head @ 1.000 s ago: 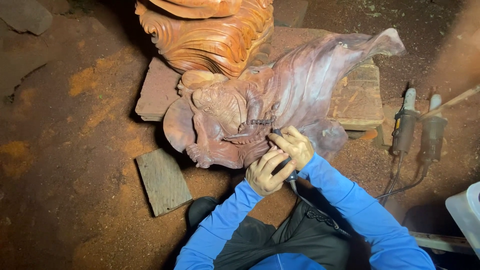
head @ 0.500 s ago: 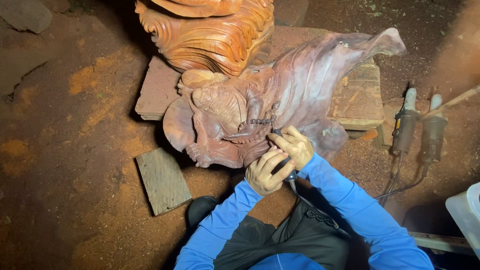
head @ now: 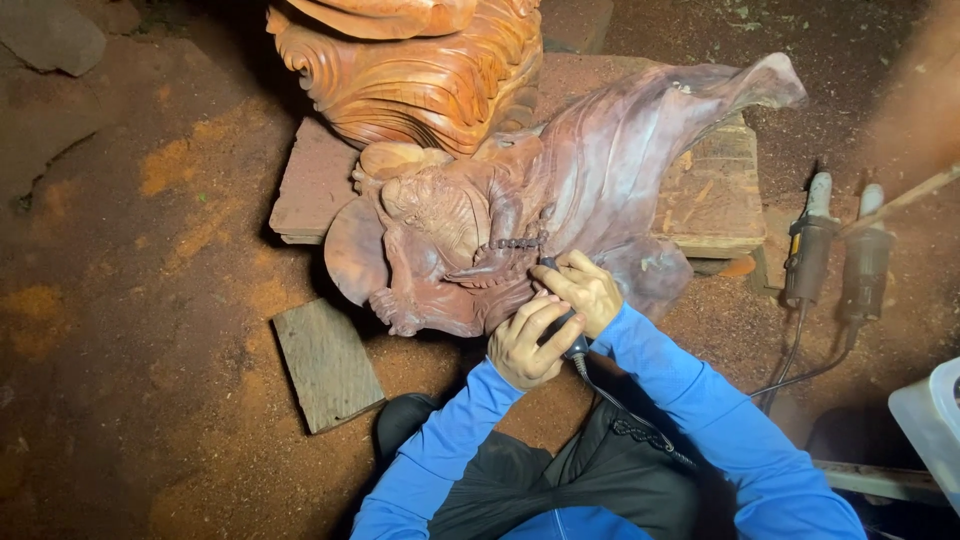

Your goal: Using a handheld rotary tool to carve and refine intricate details on a wooden statue.

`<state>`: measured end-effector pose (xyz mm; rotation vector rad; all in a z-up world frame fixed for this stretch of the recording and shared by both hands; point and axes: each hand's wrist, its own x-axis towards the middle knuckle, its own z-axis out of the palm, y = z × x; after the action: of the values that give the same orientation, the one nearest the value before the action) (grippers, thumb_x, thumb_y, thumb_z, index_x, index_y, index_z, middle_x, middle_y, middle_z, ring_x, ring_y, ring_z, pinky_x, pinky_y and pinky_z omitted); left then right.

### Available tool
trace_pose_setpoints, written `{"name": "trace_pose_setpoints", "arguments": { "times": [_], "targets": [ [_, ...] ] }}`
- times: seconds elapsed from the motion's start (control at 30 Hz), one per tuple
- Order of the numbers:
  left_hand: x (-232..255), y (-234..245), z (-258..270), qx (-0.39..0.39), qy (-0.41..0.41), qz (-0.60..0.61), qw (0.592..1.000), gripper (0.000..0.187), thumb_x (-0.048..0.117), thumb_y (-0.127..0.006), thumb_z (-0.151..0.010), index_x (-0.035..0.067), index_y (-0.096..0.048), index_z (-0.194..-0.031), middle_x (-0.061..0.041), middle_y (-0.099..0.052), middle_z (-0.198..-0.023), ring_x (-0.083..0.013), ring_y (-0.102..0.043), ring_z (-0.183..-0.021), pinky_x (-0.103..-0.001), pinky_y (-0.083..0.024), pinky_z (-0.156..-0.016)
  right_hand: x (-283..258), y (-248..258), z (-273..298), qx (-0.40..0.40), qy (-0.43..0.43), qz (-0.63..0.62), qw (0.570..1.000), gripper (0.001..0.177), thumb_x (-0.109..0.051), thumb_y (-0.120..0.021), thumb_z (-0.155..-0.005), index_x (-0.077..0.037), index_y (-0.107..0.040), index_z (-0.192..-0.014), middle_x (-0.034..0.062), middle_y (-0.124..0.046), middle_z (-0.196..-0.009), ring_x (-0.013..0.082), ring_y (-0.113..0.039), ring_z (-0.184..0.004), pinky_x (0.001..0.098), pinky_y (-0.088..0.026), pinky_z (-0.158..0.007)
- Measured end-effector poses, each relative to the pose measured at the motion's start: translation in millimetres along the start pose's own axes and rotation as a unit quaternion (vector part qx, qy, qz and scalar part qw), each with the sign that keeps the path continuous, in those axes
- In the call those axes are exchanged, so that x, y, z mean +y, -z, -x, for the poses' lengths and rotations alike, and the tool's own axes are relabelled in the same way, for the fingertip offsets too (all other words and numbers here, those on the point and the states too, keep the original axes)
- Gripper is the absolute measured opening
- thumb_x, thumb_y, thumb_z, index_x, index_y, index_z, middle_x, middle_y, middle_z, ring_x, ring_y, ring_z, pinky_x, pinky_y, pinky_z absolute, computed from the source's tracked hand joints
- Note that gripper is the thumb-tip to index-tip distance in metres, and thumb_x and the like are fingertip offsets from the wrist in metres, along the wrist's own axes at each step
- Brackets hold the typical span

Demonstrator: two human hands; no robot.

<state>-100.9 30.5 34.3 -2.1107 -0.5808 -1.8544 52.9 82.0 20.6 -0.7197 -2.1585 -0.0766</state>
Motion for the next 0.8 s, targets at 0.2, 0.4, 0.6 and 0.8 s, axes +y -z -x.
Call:
{"name": "trace_pose_setpoints", "arguments": {
  "times": [0.2, 0.4, 0.6, 0.8],
  "targets": [
    [19.6, -11.5, -12.9, -0.010, -0.026, -0.043, 0.999, 0.027, 0.010, -0.049, -0.098, 0.011, -0.075, -0.106, -0.012, -0.068, -0.099, -0.0272, -0.071, -0.092, -0.042, -0.061, -0.094, -12.3, 29.6, -21.0, 0.018, 0.050, -0.024, 0.998, 0.032, -0.030, -0.052, -0.107, -0.008, -0.075, -0.112, 0.0043, -0.062, -0.069, 0.0221, -0.064, -0.082, 0.0262, -0.059, -0.062],
    [25.0, -47.4, -17.2, 0.005, -0.028, -0.100, 0.995, 0.027, 0.008, -0.048, -0.099, 0.015, -0.073, -0.105, -0.009, -0.067, -0.098, -0.0241, -0.068, -0.090, -0.042, -0.060, -0.093, 16.2, 33.8, -17.2, 0.014, 0.085, -0.152, 0.985, 0.021, -0.018, -0.069, -0.099, -0.002, -0.077, -0.111, 0.0095, -0.068, -0.076, 0.0258, -0.064, -0.078, 0.0285, -0.060, -0.067],
    [21.0, -54.5, -7.2, 0.019, -0.024, -0.120, 0.992, 0.025, 0.010, -0.049, -0.101, 0.016, -0.074, -0.105, -0.008, -0.067, -0.096, -0.0231, -0.067, -0.088, -0.040, -0.059, -0.090, 25.6, 31.4, -19.1, -0.002, 0.102, -0.209, 0.972, 0.023, -0.015, -0.069, -0.098, 0.003, -0.076, -0.111, 0.0123, -0.069, -0.078, 0.0278, -0.067, -0.077, 0.0299, -0.060, -0.072],
    [18.5, -58.3, -4.2, 0.033, -0.015, -0.113, 0.993, 0.026, 0.012, -0.050, -0.101, 0.016, -0.075, -0.106, -0.008, -0.068, -0.096, -0.0229, -0.067, -0.086, -0.040, -0.059, -0.089, 22.3, 35.9, -19.0, -0.013, 0.073, -0.205, 0.976, 0.021, -0.013, -0.069, -0.098, 0.002, -0.075, -0.110, 0.0125, -0.069, -0.079, 0.0283, -0.065, -0.078, 0.0326, -0.059, -0.075]
  ]
}}
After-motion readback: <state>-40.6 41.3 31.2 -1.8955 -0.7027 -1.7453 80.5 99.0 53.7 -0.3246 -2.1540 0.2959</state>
